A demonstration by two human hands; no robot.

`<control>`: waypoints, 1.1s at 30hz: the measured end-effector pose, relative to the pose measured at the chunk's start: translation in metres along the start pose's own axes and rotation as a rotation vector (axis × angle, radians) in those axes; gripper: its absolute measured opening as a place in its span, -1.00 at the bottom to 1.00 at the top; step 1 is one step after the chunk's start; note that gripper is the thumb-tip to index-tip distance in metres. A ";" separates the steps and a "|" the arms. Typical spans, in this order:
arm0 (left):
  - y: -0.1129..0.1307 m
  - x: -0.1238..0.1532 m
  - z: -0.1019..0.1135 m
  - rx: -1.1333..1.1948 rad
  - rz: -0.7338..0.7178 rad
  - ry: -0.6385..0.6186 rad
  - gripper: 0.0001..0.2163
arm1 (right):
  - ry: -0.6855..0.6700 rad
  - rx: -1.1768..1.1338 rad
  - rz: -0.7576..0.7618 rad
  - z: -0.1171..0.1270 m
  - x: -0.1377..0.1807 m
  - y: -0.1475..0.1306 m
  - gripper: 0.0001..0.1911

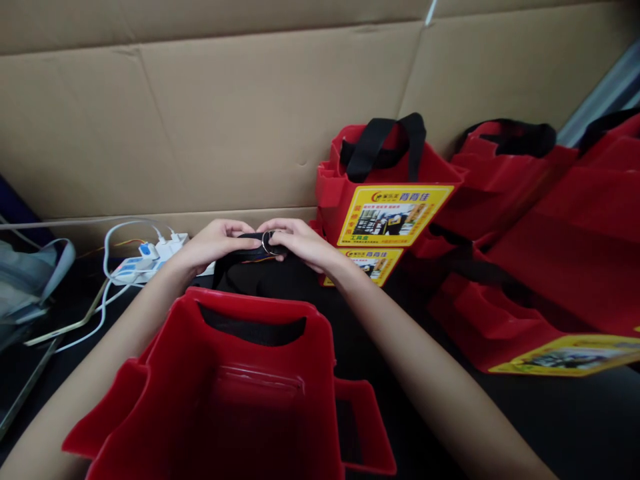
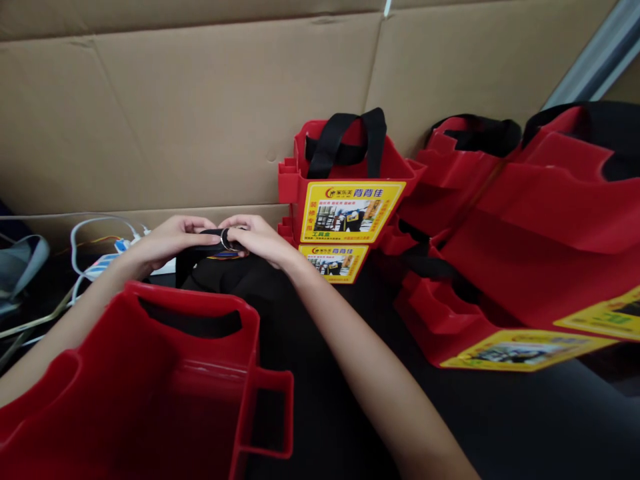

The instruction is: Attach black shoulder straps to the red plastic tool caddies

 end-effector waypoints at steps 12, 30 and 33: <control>-0.002 0.000 -0.030 -0.014 -0.001 -0.303 -0.79 | -0.148 0.173 0.032 -0.008 0.002 -0.009 -0.75; -0.035 0.013 0.041 -0.540 0.227 -0.070 -0.69 | 0.429 0.239 0.303 0.049 0.041 -0.076 -0.79; -0.036 0.022 0.047 -0.486 0.198 -0.107 -0.69 | 0.417 0.266 0.295 0.046 0.045 -0.084 -0.80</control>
Point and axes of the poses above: each hand's wrist, its own x-axis away from the middle knuckle, its own z-axis out of the back of the hand, y = z × x, the point moved 10 cm from there along -x, towards the middle knuckle, and after that the axes turned 15 degrees about -y, right-handed, at the moved point
